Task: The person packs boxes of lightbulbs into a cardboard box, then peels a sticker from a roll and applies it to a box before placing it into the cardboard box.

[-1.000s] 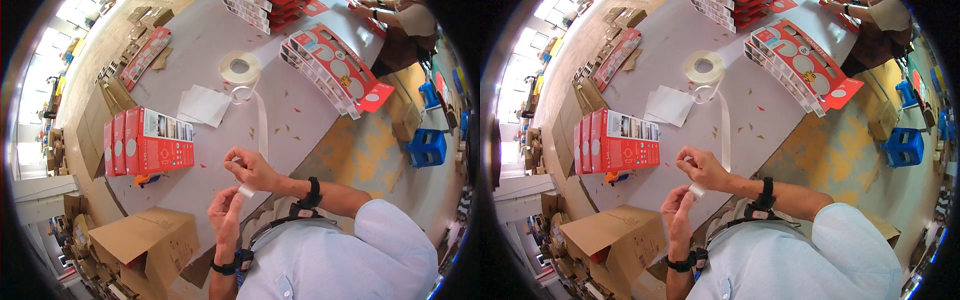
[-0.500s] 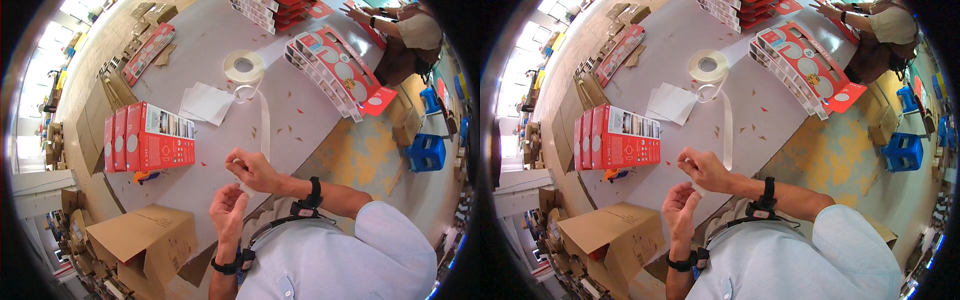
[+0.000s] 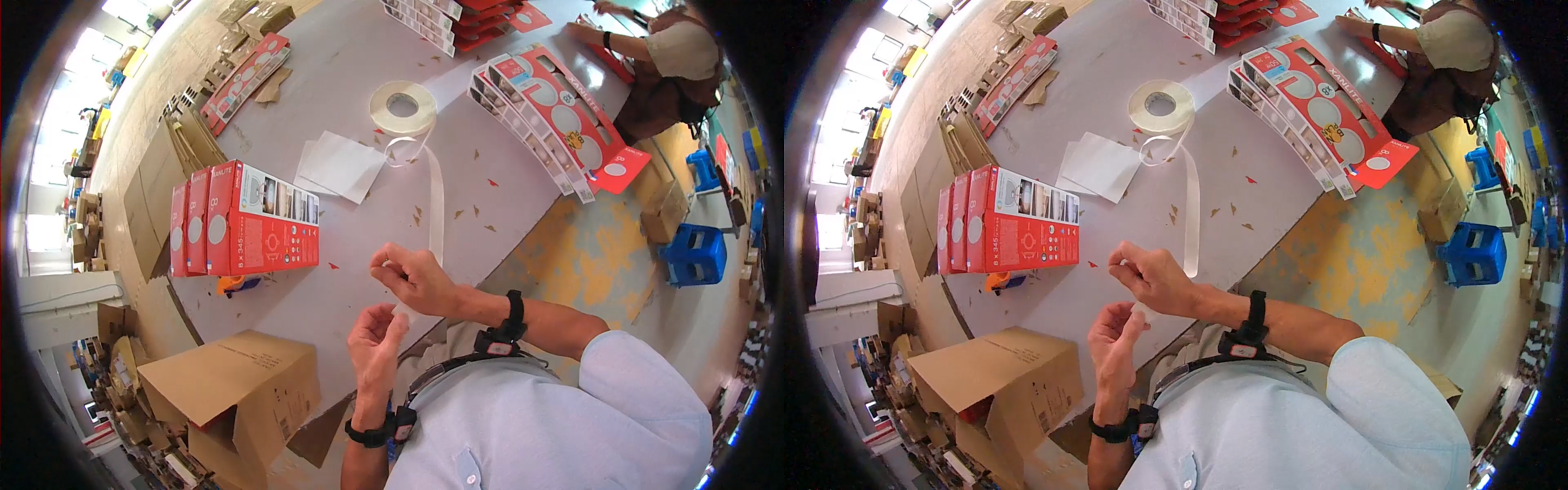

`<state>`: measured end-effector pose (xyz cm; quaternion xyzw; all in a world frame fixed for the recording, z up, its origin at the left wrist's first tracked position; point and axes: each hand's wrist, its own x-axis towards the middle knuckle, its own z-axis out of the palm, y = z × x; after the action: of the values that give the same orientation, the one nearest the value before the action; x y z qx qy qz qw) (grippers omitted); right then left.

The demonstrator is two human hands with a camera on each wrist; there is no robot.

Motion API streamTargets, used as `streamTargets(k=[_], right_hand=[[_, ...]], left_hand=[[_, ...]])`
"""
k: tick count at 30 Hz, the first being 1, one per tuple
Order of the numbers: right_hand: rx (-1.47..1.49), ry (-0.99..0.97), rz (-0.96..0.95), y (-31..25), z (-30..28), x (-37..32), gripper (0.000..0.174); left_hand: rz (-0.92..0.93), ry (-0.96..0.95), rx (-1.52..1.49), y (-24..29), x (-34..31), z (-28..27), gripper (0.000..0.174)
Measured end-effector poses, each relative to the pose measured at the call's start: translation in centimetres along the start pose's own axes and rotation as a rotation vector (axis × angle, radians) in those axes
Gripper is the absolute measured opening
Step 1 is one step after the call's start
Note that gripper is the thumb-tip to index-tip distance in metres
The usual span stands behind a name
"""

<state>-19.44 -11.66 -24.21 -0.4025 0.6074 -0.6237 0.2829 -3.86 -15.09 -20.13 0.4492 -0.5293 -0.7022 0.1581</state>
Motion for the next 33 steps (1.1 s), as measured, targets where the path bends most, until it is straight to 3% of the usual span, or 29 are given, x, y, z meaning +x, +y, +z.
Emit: streamTargets(k=[6,15,30,33], right_hand=[[-0.035,-0.034,-0.006,0.0,0.0,0.0,0.01],[-0.048,-0.052,-0.021,0.2,0.2,0.0,0.01],[-0.077,-0.025,0.0,0.1,0.2,-0.1,0.01],[-0.055,0.017,-0.005,0.1,0.5,0.1,0.011]], left_hand=[[0.004,0.006,0.016,0.0,0.1,0.0,0.023],[0.092,0.065,0.069,0.8,-0.1,0.4,0.041],[0.093,0.118,0.063,0.5,0.0,-0.1,0.036],[0.149,0.157,0.125,0.2,-0.1,-0.2,0.026]])
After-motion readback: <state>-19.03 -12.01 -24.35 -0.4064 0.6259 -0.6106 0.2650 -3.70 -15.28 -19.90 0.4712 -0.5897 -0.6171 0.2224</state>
